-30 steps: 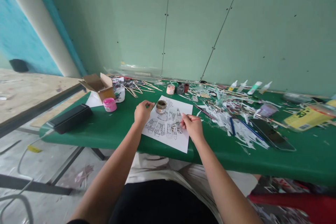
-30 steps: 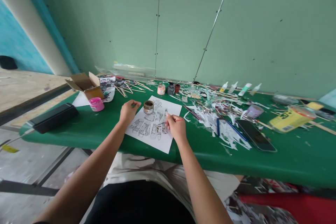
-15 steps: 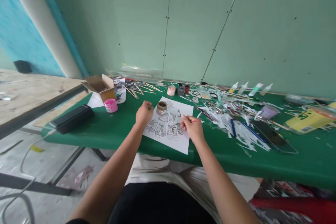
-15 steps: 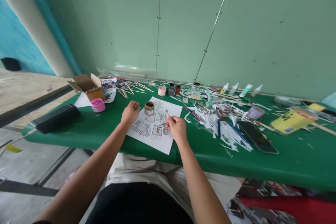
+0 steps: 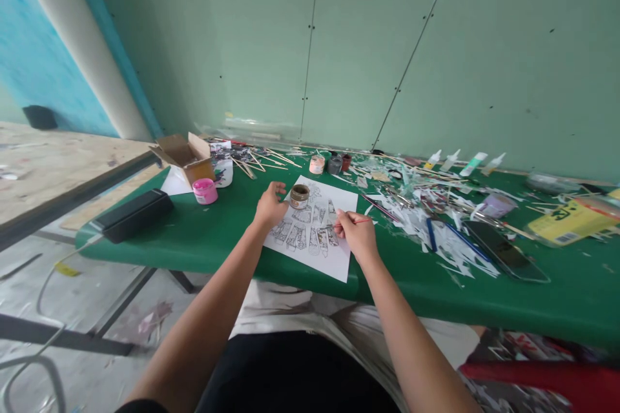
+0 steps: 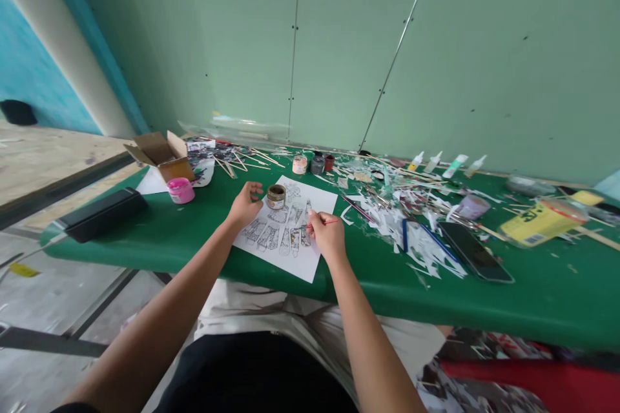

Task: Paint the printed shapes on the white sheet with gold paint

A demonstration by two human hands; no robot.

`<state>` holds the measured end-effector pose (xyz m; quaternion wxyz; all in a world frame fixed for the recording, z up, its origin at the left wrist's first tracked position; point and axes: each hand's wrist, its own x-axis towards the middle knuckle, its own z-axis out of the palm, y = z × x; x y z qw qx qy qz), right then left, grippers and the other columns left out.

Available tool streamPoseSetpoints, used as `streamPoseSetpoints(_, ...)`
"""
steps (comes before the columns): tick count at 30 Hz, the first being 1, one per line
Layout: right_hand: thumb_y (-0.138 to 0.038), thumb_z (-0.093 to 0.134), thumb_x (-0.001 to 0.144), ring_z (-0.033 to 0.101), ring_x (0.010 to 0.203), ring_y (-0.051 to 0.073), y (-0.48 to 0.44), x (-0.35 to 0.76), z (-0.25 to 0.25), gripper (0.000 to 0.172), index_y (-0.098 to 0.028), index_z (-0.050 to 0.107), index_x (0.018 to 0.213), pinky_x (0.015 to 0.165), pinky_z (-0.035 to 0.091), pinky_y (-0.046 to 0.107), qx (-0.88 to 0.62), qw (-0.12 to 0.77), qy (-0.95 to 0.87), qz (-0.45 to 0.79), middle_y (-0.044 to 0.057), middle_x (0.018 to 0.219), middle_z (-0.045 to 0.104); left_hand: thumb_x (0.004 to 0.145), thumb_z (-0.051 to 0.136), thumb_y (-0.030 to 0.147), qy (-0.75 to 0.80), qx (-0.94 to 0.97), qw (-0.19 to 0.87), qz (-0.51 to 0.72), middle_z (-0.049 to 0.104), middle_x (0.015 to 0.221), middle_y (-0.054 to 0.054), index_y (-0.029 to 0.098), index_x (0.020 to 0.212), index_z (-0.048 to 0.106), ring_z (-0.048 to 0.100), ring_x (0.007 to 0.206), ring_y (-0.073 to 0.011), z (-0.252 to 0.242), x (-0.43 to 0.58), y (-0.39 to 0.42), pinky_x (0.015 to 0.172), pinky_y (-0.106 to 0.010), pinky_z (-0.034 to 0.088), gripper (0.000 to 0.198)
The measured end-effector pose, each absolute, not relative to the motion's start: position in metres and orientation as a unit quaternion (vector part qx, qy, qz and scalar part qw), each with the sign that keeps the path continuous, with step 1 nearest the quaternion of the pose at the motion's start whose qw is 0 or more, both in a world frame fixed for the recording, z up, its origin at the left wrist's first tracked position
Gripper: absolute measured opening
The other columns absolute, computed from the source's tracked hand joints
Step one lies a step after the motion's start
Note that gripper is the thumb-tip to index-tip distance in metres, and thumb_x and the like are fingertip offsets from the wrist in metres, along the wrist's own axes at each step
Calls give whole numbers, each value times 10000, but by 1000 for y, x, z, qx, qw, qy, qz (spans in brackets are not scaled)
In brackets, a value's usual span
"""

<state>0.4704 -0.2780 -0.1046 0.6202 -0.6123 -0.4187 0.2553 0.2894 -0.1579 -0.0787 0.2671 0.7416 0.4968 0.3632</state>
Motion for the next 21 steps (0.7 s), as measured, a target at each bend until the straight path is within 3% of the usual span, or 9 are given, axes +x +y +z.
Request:
streamPoseSetpoints(9, -610, 618, 696, 495, 384, 131, -278, 471, -103, 463, -194, 572, 498, 420, 424, 252, -617, 615, -422, 252, 15, 442, 585, 693, 581, 173, 476, 783, 242, 319, 602, 1249, -78, 221, 1317, 425, 538, 1142, -309, -77, 291, -161, 954, -438, 412, 644)
streamPoseSetpoints(21, -633, 624, 670, 508, 387, 136, -278, 469, -102, 479, -198, 565, 481, 415, 426, 255, -616, 614, -424, 252, 15, 434, 582, 714, 561, 206, 478, 805, 213, 279, 588, 1280, -62, 251, 1385, 368, 485, 1203, -335, -78, 292, -161, 997, -460, 358, 699)
